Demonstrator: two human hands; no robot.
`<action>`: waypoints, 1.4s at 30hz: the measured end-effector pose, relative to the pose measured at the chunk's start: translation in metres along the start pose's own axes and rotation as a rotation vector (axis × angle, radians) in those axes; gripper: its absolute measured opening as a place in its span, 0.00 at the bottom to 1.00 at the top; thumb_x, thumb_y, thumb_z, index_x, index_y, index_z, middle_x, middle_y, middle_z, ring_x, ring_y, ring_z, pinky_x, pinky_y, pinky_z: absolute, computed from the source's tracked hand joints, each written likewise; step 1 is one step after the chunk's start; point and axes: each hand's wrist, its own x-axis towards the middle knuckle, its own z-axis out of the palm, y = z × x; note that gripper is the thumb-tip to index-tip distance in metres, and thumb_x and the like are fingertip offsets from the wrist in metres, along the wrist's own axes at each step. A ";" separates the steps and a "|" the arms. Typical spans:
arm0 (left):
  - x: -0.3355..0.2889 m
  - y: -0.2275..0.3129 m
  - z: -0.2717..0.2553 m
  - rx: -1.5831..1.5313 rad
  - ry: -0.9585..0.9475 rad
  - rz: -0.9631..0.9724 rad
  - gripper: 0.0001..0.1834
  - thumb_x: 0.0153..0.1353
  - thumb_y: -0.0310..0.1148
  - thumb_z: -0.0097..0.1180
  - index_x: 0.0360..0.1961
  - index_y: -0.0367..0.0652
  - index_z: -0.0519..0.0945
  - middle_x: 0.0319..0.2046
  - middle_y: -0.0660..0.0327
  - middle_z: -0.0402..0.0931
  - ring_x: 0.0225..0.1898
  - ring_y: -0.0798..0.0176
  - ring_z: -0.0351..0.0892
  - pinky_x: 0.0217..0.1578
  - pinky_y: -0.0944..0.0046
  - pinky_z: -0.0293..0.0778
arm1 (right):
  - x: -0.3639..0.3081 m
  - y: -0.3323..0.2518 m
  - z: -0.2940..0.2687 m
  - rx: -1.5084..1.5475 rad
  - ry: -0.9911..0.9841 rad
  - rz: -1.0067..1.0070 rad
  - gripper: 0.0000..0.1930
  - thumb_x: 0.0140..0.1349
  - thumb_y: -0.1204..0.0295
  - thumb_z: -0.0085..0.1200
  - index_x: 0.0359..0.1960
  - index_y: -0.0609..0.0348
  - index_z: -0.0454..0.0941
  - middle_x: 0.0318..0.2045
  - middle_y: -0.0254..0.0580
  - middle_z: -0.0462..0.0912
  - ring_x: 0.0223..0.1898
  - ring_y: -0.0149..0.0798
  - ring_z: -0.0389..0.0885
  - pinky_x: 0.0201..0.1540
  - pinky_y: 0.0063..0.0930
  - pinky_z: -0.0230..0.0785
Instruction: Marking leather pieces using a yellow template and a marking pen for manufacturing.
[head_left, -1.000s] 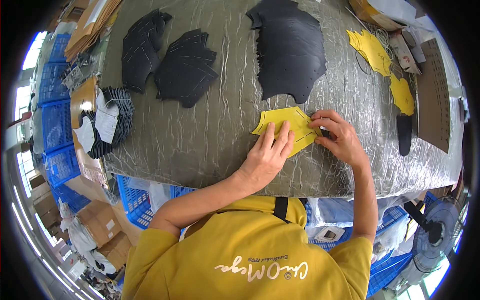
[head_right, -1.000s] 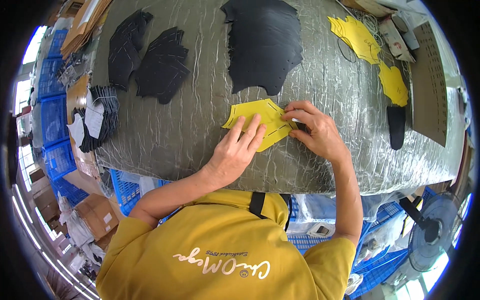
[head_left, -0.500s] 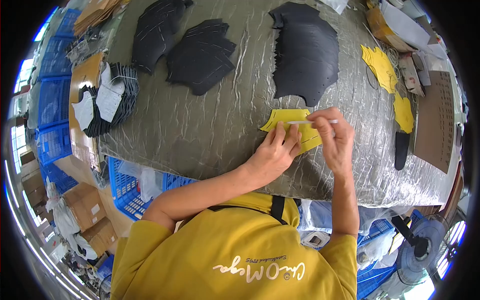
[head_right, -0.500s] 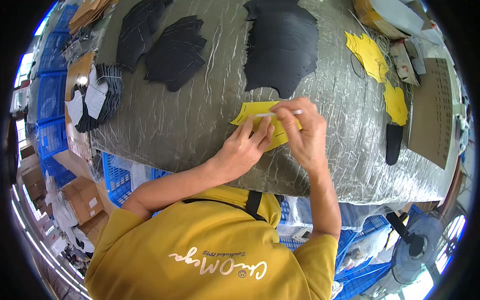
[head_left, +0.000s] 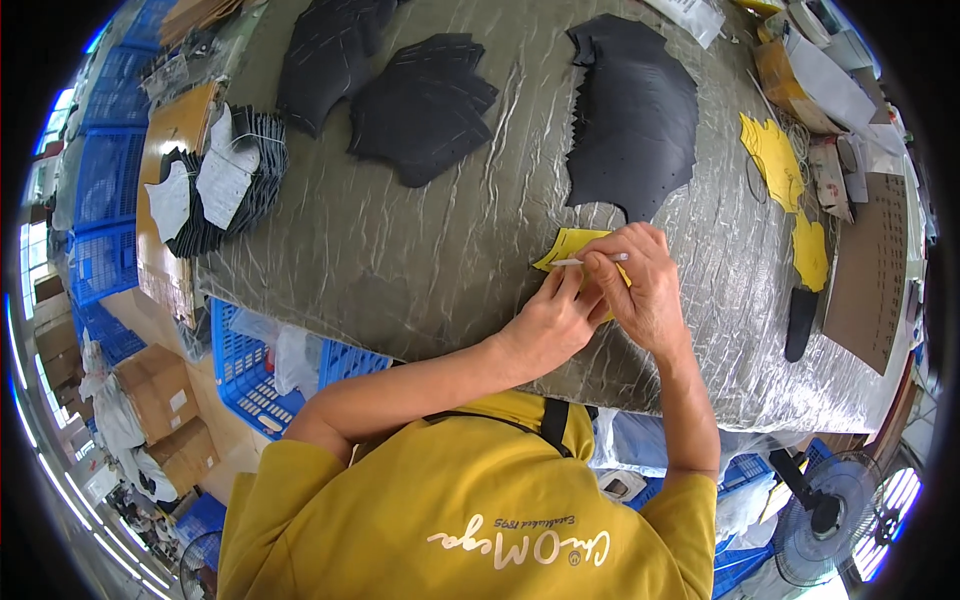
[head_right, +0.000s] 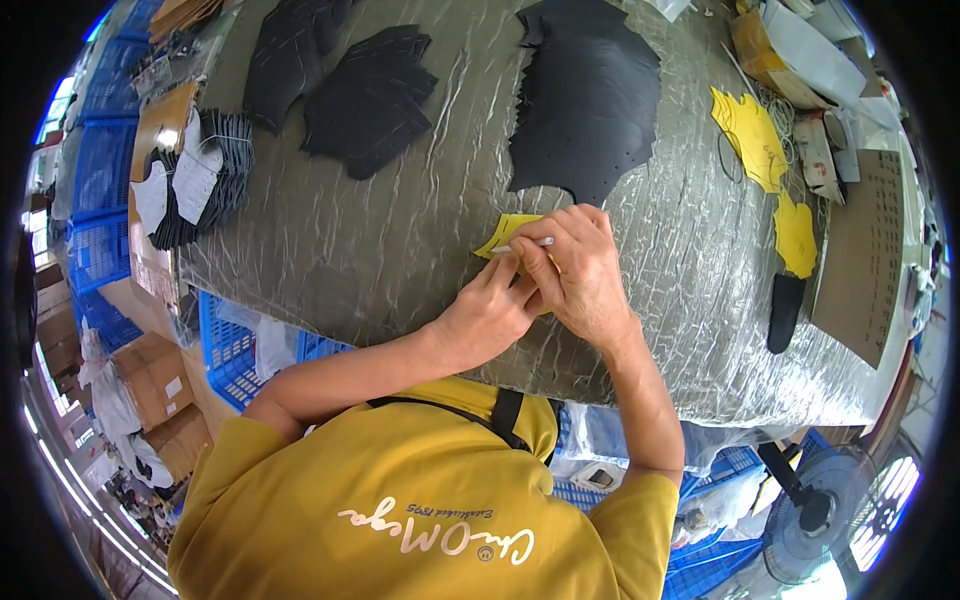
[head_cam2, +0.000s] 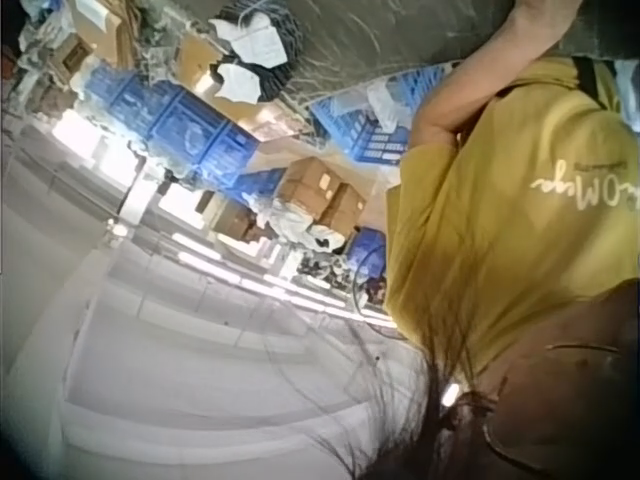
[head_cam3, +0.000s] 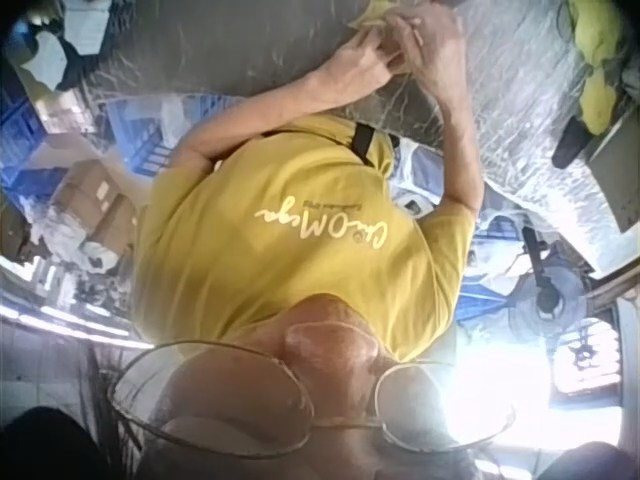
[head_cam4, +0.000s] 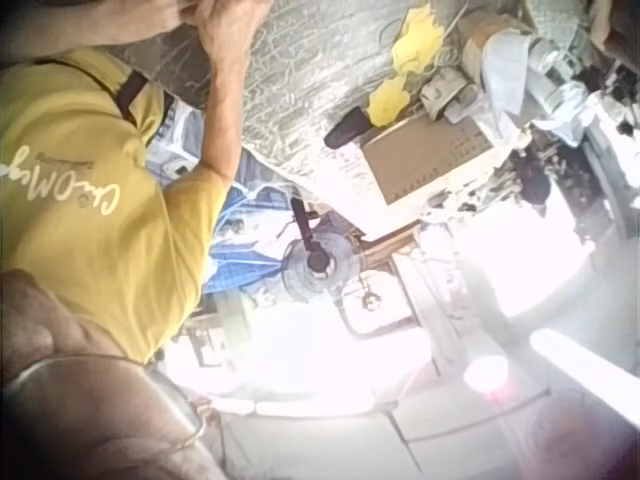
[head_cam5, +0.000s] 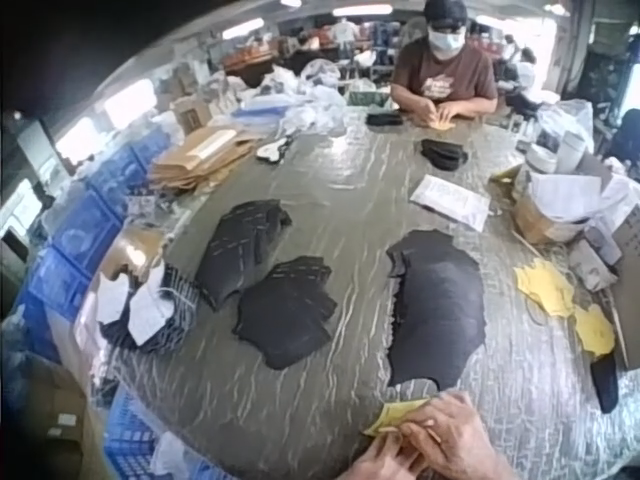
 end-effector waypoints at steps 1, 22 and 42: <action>0.000 0.000 0.000 -0.002 0.005 -0.006 0.19 0.55 0.34 0.59 0.47 0.36 0.86 0.49 0.49 0.77 0.53 0.44 0.77 0.59 0.54 0.77 | 0.002 0.000 0.000 -0.023 -0.003 -0.024 0.03 0.64 0.72 0.61 0.35 0.57 0.81 0.32 0.36 0.82 0.34 0.43 0.78 0.50 0.39 0.65; -0.004 -0.001 0.005 0.034 -0.070 0.030 0.23 0.65 0.38 0.53 0.57 0.34 0.79 0.63 0.41 0.70 0.60 0.39 0.71 0.62 0.51 0.74 | 0.011 0.013 -0.004 -0.064 0.114 -0.020 0.02 0.63 0.75 0.62 0.33 0.57 0.82 0.29 0.34 0.82 0.32 0.41 0.77 0.50 0.38 0.64; 0.007 -0.003 -0.007 -0.008 -0.021 -0.022 0.26 0.54 0.25 0.59 0.57 0.39 0.81 0.62 0.56 0.75 0.56 0.49 0.76 0.43 0.66 0.85 | -0.054 0.015 -0.021 -0.231 0.462 0.253 0.02 0.68 0.74 0.59 0.35 0.56 0.82 0.31 0.33 0.84 0.32 0.40 0.79 0.52 0.37 0.64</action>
